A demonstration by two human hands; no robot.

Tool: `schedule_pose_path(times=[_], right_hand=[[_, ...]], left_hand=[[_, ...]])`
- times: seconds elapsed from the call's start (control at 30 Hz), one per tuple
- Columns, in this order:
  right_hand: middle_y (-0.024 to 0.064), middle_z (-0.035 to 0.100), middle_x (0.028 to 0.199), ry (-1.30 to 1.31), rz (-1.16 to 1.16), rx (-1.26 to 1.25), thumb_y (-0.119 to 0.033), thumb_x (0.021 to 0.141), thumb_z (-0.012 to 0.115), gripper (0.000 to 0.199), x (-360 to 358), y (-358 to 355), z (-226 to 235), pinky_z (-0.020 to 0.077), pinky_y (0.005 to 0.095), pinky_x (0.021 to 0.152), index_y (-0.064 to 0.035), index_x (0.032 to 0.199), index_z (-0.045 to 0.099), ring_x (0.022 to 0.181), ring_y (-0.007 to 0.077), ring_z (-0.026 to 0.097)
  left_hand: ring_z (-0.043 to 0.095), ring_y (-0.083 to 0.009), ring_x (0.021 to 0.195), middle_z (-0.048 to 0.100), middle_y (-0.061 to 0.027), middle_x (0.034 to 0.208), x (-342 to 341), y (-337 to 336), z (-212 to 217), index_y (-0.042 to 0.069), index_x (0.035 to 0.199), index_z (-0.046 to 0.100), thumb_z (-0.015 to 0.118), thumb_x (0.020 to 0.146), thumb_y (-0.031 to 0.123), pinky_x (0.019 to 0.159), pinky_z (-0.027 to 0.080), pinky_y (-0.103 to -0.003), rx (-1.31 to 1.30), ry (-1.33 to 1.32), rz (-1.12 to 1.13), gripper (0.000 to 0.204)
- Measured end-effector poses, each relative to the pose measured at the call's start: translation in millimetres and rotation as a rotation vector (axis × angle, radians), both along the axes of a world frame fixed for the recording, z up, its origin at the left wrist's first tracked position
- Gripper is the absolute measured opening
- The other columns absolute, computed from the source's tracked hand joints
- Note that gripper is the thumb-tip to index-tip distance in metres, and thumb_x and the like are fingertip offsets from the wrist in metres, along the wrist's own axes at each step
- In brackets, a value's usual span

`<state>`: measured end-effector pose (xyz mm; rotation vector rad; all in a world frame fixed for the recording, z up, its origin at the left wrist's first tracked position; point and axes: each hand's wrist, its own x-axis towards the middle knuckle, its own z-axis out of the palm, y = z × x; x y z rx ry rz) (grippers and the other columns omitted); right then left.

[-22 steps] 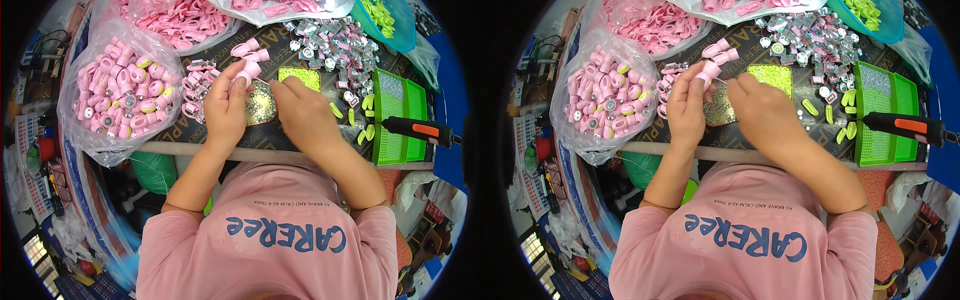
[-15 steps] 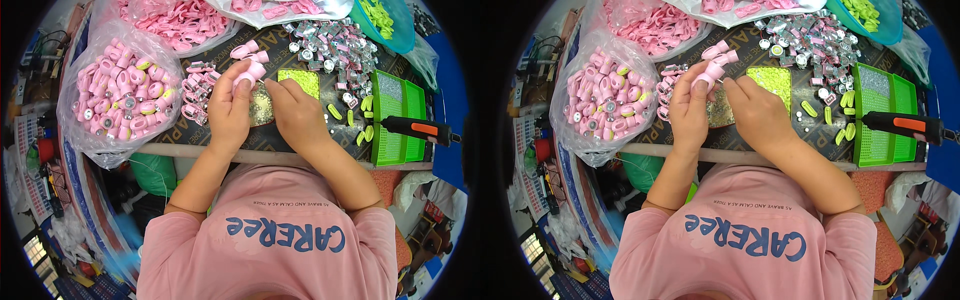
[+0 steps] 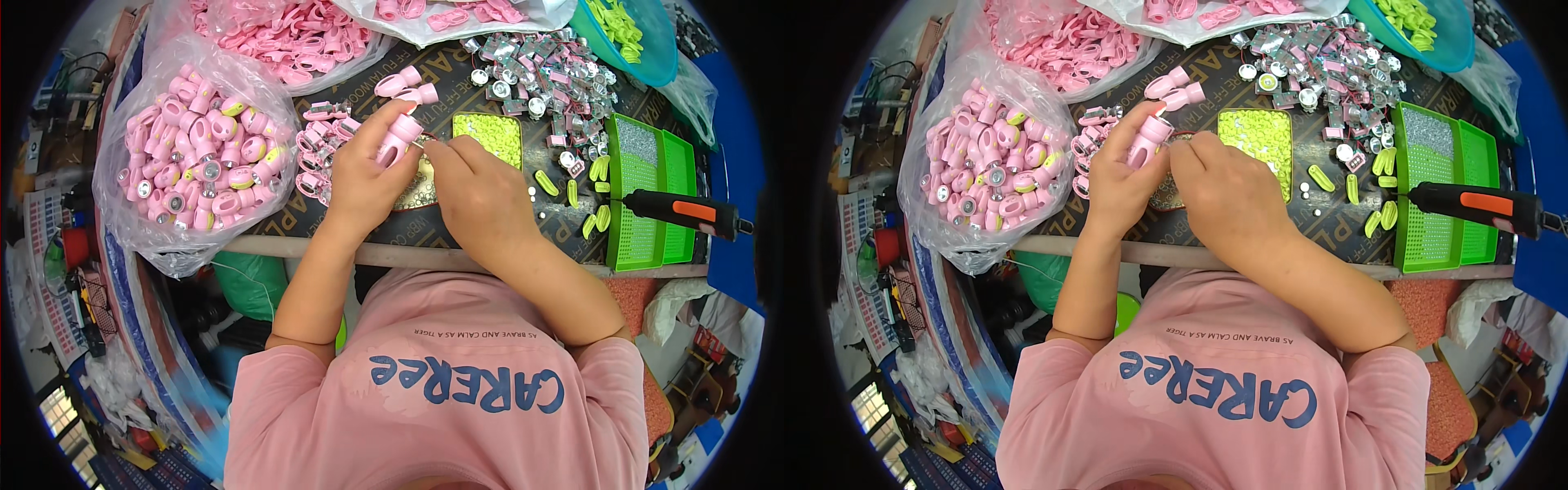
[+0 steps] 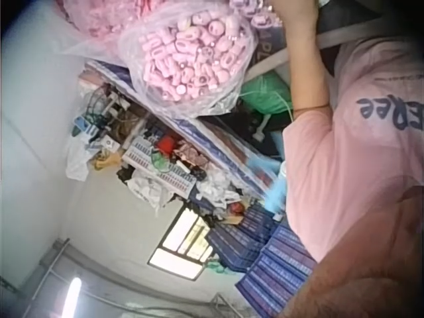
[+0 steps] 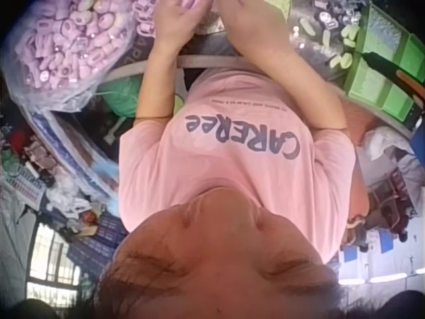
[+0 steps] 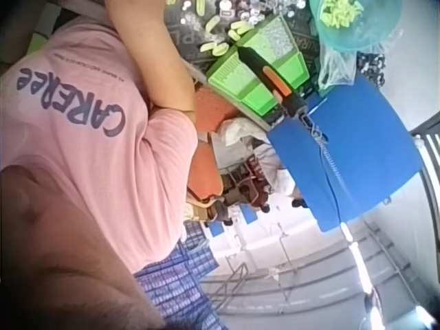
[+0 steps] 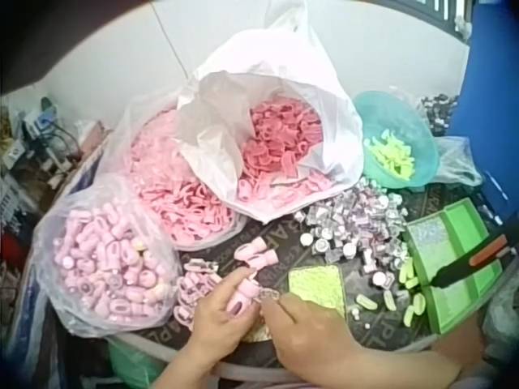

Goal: Assembling small pink plastic toy components and adding decorative elements by hand.

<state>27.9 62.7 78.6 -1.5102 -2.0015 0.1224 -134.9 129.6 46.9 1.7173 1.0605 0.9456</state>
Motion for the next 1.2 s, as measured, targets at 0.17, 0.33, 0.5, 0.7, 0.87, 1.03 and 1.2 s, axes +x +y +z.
schedule_pose_path(times=[0.17,0.33,0.5,0.7,0.87,1.03,1.2], right_hand=[[0.0106,0.058,0.086,0.053,0.019,-0.005,-0.006,0.083,0.062,0.011,4,-4,2,0.0552,0.0407,0.06,-0.0038,0.093,0.058,0.071,0.0296,0.067],[0.0103,0.06,0.087,-0.052,0.006,-0.129,-0.004,0.085,0.064,0.022,6,-3,20,0.0557,0.0408,0.06,-0.0053,0.107,0.067,0.07,0.0317,0.067],[0.0102,0.061,0.089,-0.061,-0.002,-0.148,-0.004,0.085,0.064,0.023,7,-4,23,0.056,0.0411,0.06,-0.0055,0.108,0.067,0.071,0.0317,0.067],[0.0109,0.061,0.09,0.049,0.025,-0.017,-0.003,0.083,0.064,0.022,4,-3,6,0.0554,0.0396,0.06,-0.0033,0.105,0.065,0.072,0.0302,0.067],[0.0103,0.064,0.093,0.153,0.104,0.19,-0.003,0.08,0.066,0.032,11,6,-30,0.055,0.0373,0.06,-0.0015,0.112,0.066,0.073,0.0277,0.067],[0.0119,0.067,0.092,0.371,0.153,0.264,0.006,0.077,0.072,0.035,11,10,-46,0.0563,0.0376,0.06,-0.0015,0.111,0.071,0.073,0.0286,0.068],[0.0133,0.068,0.093,0.41,0.179,0.299,0.006,0.078,0.074,0.031,13,11,-59,0.0564,0.0376,0.06,-0.0011,0.109,0.072,0.074,0.0299,0.069]], left_hand=[[0.069,-0.0164,0.093,0.071,-0.0115,0.115,1,-5,0,0.009,0.135,0.061,0.073,0.085,0.005,0.08,0.054,-0.03,0.104,0.076,0.016,0.052],[0.07,-0.021,0.094,0.071,-0.0152,0.114,1,-6,8,0.01,0.136,0.06,0.075,0.085,0.007,0.083,0.055,-0.033,0.124,0.152,0.048,0.052],[0.068,-0.0158,0.097,0.071,-0.0113,0.115,-5,-3,7,0.01,0.136,0.06,0.075,0.086,0.008,0.086,0.053,-0.031,0.02,0.098,0.064,0.053],[0.056,-0.007,0.079,0.065,-0.0031,0.101,-9,0,6,0.006,0.14,0.055,0.07,0.089,0.003,0.068,0.044,-0.024,-0.203,-0.054,0.038,0.054],[0.048,-0.0049,0.054,0.058,0.0003,0.083,-7,-2,13,0.003,0.145,0.046,0.066,0.091,-0.002,0.045,0.037,-0.021,-0.295,-0.247,-0.023,0.058],[0.048,-0.003,0.06,0.057,0.0011,0.087,-10,-7,9,0.004,0.148,0.042,0.068,0.091,-0.004,0.05,0.037,-0.021,-0.444,-0.425,-0.104,0.064],[0.048,-0.0042,0.059,0.058,0.0002,0.087,-15,-6,11,0.005,0.149,0.042,0.066,0.093,-0.004,0.05,0.038,-0.021,-0.494,-0.45,-0.17,0.062]])
